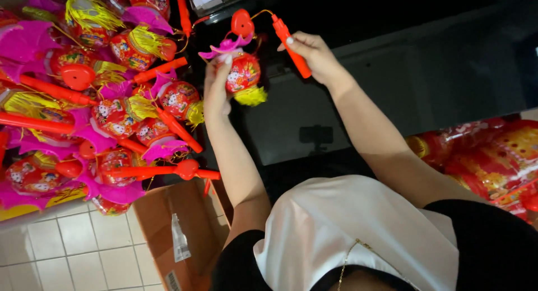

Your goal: Assembling small decorative lanterns by attaching plastic handles and inserting small electronic components.

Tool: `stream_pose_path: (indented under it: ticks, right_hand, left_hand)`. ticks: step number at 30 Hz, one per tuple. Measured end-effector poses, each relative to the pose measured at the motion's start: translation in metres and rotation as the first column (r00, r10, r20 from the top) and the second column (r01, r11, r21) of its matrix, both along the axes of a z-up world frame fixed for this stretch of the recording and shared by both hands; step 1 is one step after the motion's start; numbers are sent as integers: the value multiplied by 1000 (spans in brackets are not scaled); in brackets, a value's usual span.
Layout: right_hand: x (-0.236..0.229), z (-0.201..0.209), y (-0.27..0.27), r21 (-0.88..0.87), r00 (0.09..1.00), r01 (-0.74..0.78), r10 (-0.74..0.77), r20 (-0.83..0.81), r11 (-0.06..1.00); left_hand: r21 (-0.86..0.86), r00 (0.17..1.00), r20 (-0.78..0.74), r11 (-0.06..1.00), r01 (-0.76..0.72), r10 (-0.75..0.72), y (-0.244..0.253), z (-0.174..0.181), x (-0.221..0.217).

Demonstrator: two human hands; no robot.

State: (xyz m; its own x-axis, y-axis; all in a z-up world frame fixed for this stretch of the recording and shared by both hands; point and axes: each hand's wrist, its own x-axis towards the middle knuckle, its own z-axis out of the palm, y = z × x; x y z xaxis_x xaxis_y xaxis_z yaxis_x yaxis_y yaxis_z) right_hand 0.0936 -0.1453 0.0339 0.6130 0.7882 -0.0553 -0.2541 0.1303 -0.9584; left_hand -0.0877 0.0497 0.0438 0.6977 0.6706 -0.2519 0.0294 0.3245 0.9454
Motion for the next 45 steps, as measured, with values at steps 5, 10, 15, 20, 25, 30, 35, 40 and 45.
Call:
stream_pose_path:
  ticks: [5,10,15,20,25,30,35,40,45]
  right_hand:
    - [6,-8,-14,196,954,-198,235,-188,961]
    - [11,-22,-17,425,823,-356,494,-279,832]
    - [18,-76,-11,356,852,-286,406,-330,889]
    - [20,-73,-10,349,838,-294,415,-353,890]
    - [20,-62,-4,279,927,-150,233,-294,949]
    - [5,-7,-9,145,986,-85,62,156,986]
    - [12,-7,-20,223,857,-79,-48,513,972]
    - [12,1,-24,188,729,-93,-62,681,978]
    - [6,3,-23,219,491,-41,-171,854,975]
  left_hand:
    - [-385,857,479,832,400,-190,2,-41,4]
    - [-249,728,503,728,639,-467,3,-75,4]
    - [-232,673,589,703,672,-449,-19,-97,12]
    - [-280,680,609,691,666,-409,-20,-98,13]
    - [-117,766,557,883,455,-321,-21,-86,23]
    - [327,896,293,916,233,-333,-38,-24,12]
    - [814,954,175,581,-1,-243,-40,-29,15]
    - [841,944,116,536,72,-310,-41,-38,21]
    - [873,928,219,485,-48,-302,-29,-59,21]
